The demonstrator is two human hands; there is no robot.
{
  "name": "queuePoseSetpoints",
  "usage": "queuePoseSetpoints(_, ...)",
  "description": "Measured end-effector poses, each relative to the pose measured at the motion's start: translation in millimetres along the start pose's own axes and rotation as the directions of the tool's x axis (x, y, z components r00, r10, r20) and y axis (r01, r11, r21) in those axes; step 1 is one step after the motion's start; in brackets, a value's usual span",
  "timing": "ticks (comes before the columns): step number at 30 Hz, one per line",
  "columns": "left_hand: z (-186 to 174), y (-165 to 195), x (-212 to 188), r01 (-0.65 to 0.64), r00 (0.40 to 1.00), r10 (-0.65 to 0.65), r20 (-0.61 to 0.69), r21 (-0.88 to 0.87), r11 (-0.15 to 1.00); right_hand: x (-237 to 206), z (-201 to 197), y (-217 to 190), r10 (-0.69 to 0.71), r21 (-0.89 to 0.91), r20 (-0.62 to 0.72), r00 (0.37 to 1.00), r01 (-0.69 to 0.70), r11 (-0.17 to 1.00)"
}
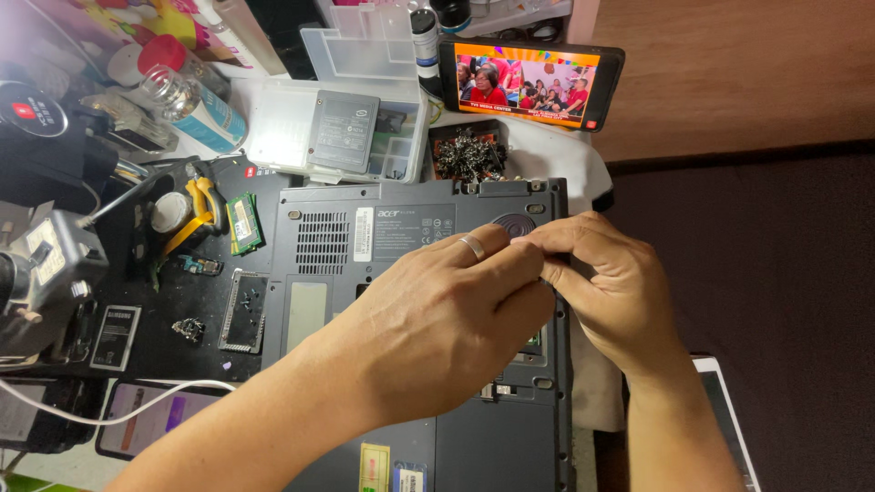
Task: The person uses a screwdriver to remove screws from the bottom cover of a laptop, detaches the cover, and then removes the hard drive. The person then places the hard drive on the table and continues to work on the laptop.
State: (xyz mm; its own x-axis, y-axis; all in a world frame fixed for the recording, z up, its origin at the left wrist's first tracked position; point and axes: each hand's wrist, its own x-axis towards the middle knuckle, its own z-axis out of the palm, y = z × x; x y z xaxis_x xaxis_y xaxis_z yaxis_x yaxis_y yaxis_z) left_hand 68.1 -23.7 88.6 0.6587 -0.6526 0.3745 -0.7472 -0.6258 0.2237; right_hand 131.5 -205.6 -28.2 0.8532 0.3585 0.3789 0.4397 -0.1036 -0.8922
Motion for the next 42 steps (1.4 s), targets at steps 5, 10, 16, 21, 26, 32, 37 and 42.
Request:
queuePoseSetpoints(5,0.1,1.2,4.2,-0.001,1.0,0.001,0.028,0.011,1.0,-0.1,-0.3,0.7,-0.042,0.011,0.0,0.999,0.042,0.999)
queuePoseSetpoints(10,2.5,2.0,12.3,0.016,1.0,-0.016,0.01,0.026,1.0,-3.1,-1.7,2.2,-0.024,0.001,0.0,1.0,0.024,1.0)
queuePoseSetpoints(16,5.0,-3.1,25.3,0.073,0.994,-0.079,0.078,0.077,0.994,-5.2,0.6,8.3,0.045,0.043,0.011,0.999,-0.045,0.998)
queuePoseSetpoints(21,1.8,-5.3,24.1,0.03,0.988,-0.034,0.148,0.028,0.999,-4.6,-0.7,7.9,-0.004,0.05,0.005,1.0,0.004,0.999)
queuePoseSetpoints(26,-4.7,-5.7,11.5,0.048,0.992,-0.056,0.117,0.067,0.997,-2.0,0.0,2.1,-0.028,-0.054,-0.003,1.0,0.028,0.998)
queuePoseSetpoints(32,-5.1,-5.3,-0.2,0.084,0.996,-0.084,-0.009,0.016,0.996,0.0,0.4,-3.1,-0.064,-0.035,-0.006,0.998,0.063,0.997)
queuePoseSetpoints(37,1.9,-5.6,3.1,0.072,0.996,-0.074,0.042,0.036,0.997,0.6,1.3,-3.1,-0.011,-0.042,-0.012,1.0,0.011,0.999)
queuePoseSetpoints(42,1.9,-5.1,3.4,0.087,0.994,-0.09,0.058,0.052,0.995,0.5,1.4,-2.5,0.006,-0.053,-0.016,1.0,-0.007,0.999)
